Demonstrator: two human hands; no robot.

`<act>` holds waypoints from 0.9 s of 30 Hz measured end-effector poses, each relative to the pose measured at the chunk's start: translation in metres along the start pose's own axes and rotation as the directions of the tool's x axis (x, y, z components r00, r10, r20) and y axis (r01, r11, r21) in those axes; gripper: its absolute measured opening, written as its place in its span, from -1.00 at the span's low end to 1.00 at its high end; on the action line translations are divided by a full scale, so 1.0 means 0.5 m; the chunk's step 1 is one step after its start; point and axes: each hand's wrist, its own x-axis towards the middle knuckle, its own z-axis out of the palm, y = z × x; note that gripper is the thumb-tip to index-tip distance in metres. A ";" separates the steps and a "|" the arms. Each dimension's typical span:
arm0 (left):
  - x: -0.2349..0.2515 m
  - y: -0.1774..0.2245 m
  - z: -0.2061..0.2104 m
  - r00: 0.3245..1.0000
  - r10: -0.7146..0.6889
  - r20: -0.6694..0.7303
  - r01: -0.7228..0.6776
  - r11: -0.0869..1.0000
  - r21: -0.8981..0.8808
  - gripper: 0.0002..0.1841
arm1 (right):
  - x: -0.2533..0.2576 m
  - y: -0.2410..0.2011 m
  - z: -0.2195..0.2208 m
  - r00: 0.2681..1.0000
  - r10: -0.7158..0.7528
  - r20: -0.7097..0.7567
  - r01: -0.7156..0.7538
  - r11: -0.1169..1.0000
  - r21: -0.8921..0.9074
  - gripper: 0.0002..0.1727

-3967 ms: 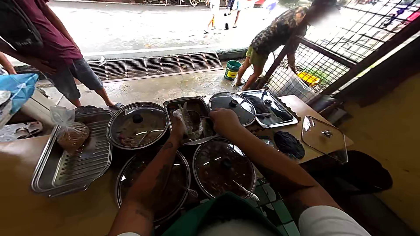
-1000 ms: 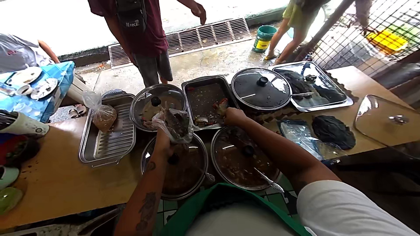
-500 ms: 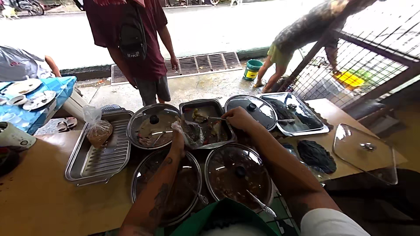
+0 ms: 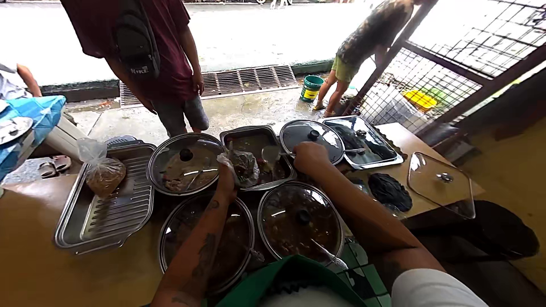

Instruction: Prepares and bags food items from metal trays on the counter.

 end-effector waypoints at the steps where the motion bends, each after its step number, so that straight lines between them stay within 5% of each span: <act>1: -0.006 0.005 -0.007 1.000 0.017 -0.003 -0.017 1.000 0.002 -0.34 | -0.005 -0.007 0.014 0.998 0.018 0.061 -0.016 0.999 -0.036 -0.83; 9: -0.088 0.059 -0.051 0.995 0.022 -0.097 -0.022 1.000 0.002 -0.29 | -0.028 -0.067 0.097 0.968 -0.030 0.251 0.067 0.988 -0.140 -0.75; 14: -0.109 0.075 -0.076 0.989 0.035 -0.141 -0.036 0.999 -0.004 -0.29 | 0.055 -0.020 0.126 0.995 -0.099 -0.011 0.100 0.994 0.042 -0.77; 19: -0.131 0.084 -0.075 0.986 0.014 -0.167 -0.020 0.999 -0.035 -0.29 | 0.176 -0.009 0.154 0.998 0.014 -0.067 -0.006 0.993 0.119 -0.74; 27: -0.153 0.088 -0.092 0.985 -0.006 -0.171 -0.001 0.999 -0.040 -0.33 | 0.181 -0.022 0.160 0.986 -0.089 0.141 0.056 0.974 0.221 -0.60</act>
